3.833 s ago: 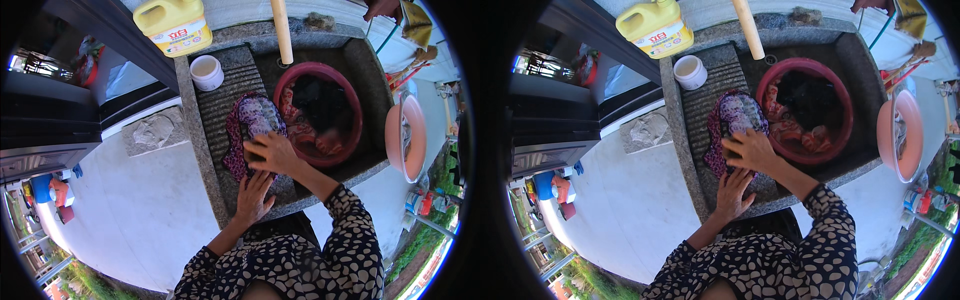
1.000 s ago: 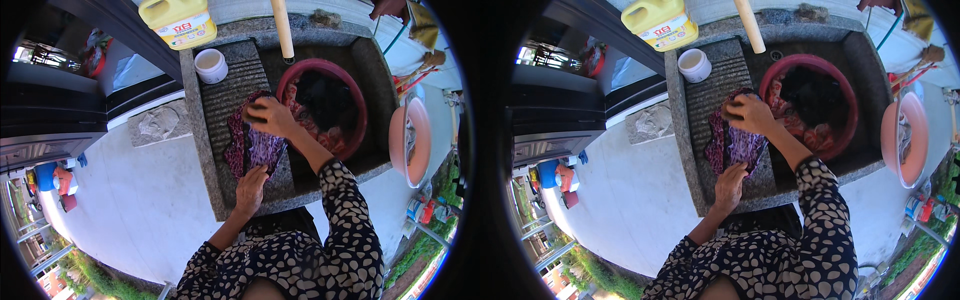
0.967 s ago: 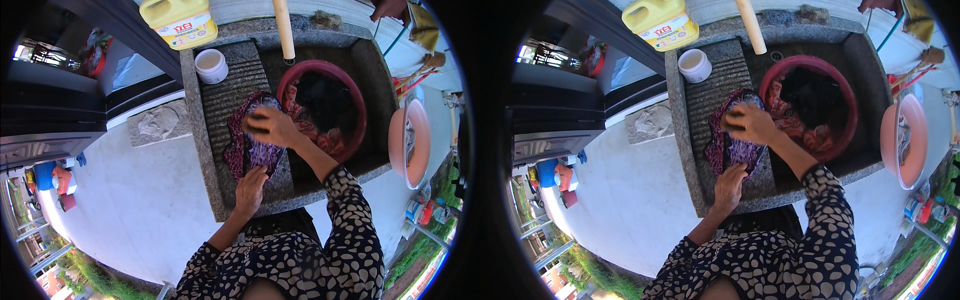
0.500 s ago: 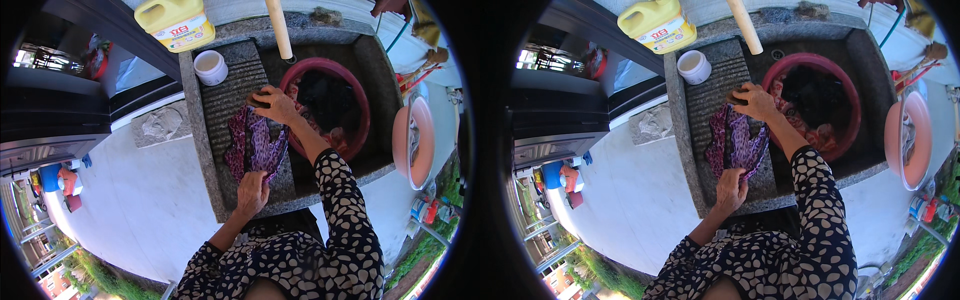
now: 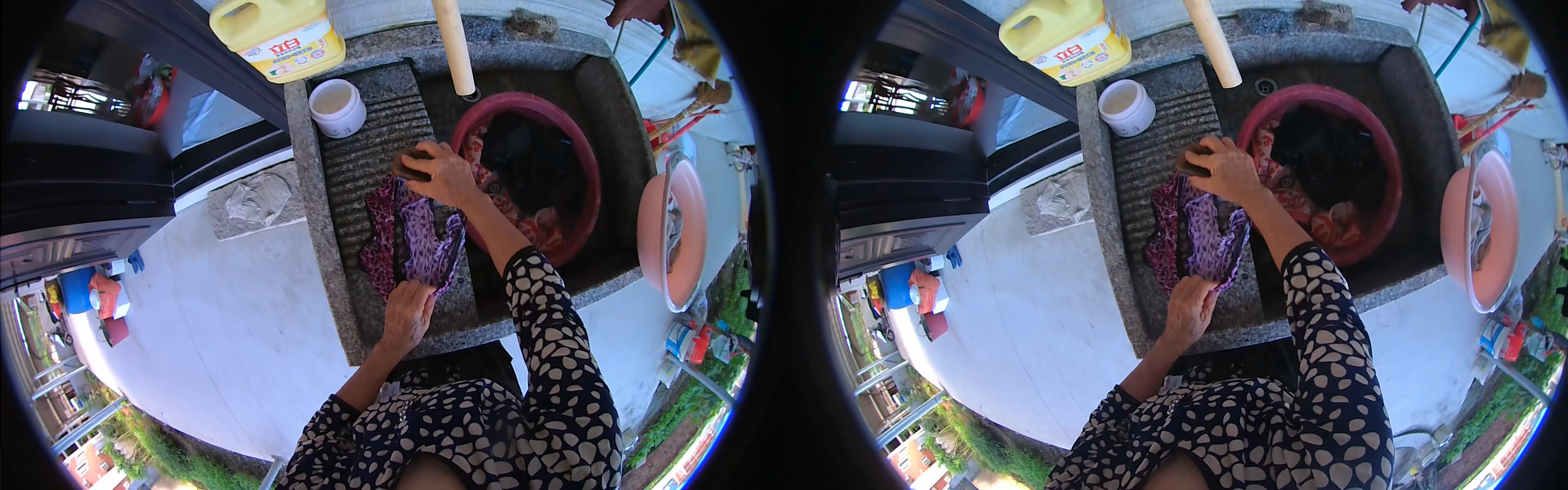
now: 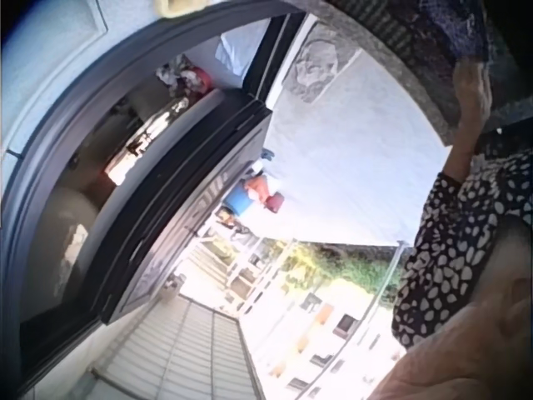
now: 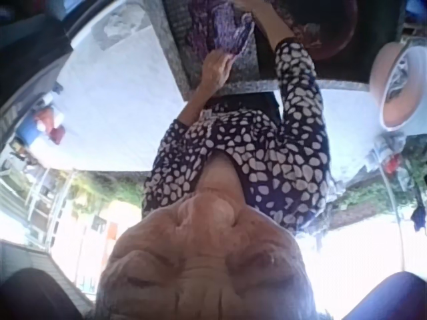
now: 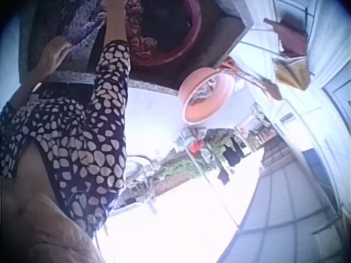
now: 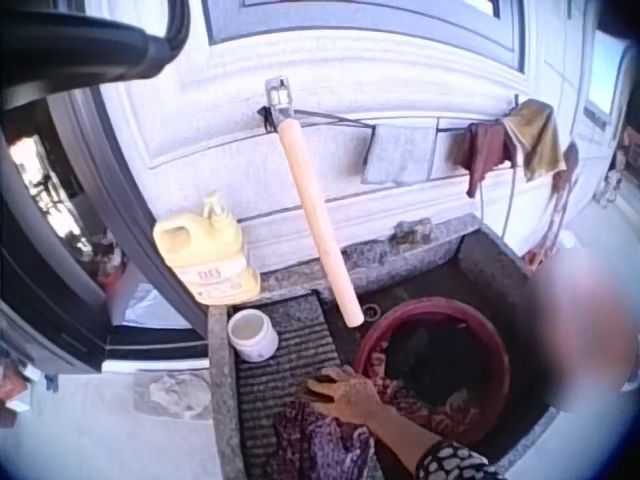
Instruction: The person washes clothes by hand at an outdoor stone washbasin. They scrub a light-colored towel and a purple patterned cloth on a washboard using a brush, then rinse and wring the items in a pink basin filled with water.
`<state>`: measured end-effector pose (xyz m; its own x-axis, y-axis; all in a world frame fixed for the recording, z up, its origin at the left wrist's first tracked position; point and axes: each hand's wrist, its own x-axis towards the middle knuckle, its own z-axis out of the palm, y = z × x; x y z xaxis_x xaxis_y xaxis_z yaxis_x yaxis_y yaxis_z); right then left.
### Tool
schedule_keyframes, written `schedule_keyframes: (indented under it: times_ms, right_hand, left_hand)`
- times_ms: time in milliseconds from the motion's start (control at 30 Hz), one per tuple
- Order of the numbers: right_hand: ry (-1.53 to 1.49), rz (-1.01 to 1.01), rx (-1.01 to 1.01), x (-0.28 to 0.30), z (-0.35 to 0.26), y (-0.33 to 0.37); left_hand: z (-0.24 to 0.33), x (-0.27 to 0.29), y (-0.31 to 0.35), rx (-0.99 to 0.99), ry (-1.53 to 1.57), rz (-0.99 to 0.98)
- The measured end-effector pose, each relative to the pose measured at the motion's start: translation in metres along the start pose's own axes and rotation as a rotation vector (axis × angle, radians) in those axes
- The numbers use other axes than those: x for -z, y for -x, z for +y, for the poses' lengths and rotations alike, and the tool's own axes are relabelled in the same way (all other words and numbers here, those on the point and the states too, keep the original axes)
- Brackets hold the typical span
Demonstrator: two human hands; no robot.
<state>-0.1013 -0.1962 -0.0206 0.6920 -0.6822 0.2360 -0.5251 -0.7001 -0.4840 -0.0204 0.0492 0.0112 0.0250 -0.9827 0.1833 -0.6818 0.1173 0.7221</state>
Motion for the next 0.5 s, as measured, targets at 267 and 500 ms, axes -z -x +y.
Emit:
schedule_keyframes:
  times_ms: [267, 500]
  right_hand:
    - [-0.081, -0.116, 0.223, 0.017, -0.058, 0.076]
    - [-0.015, 0.297, 0.009, -0.007, -0.026, -0.002]
  left_hand:
    - [-0.004, 0.000, -0.004, 0.039, -0.069, 0.038]
    - [-0.007, -0.009, -0.023, 0.011, -0.168, 0.059]
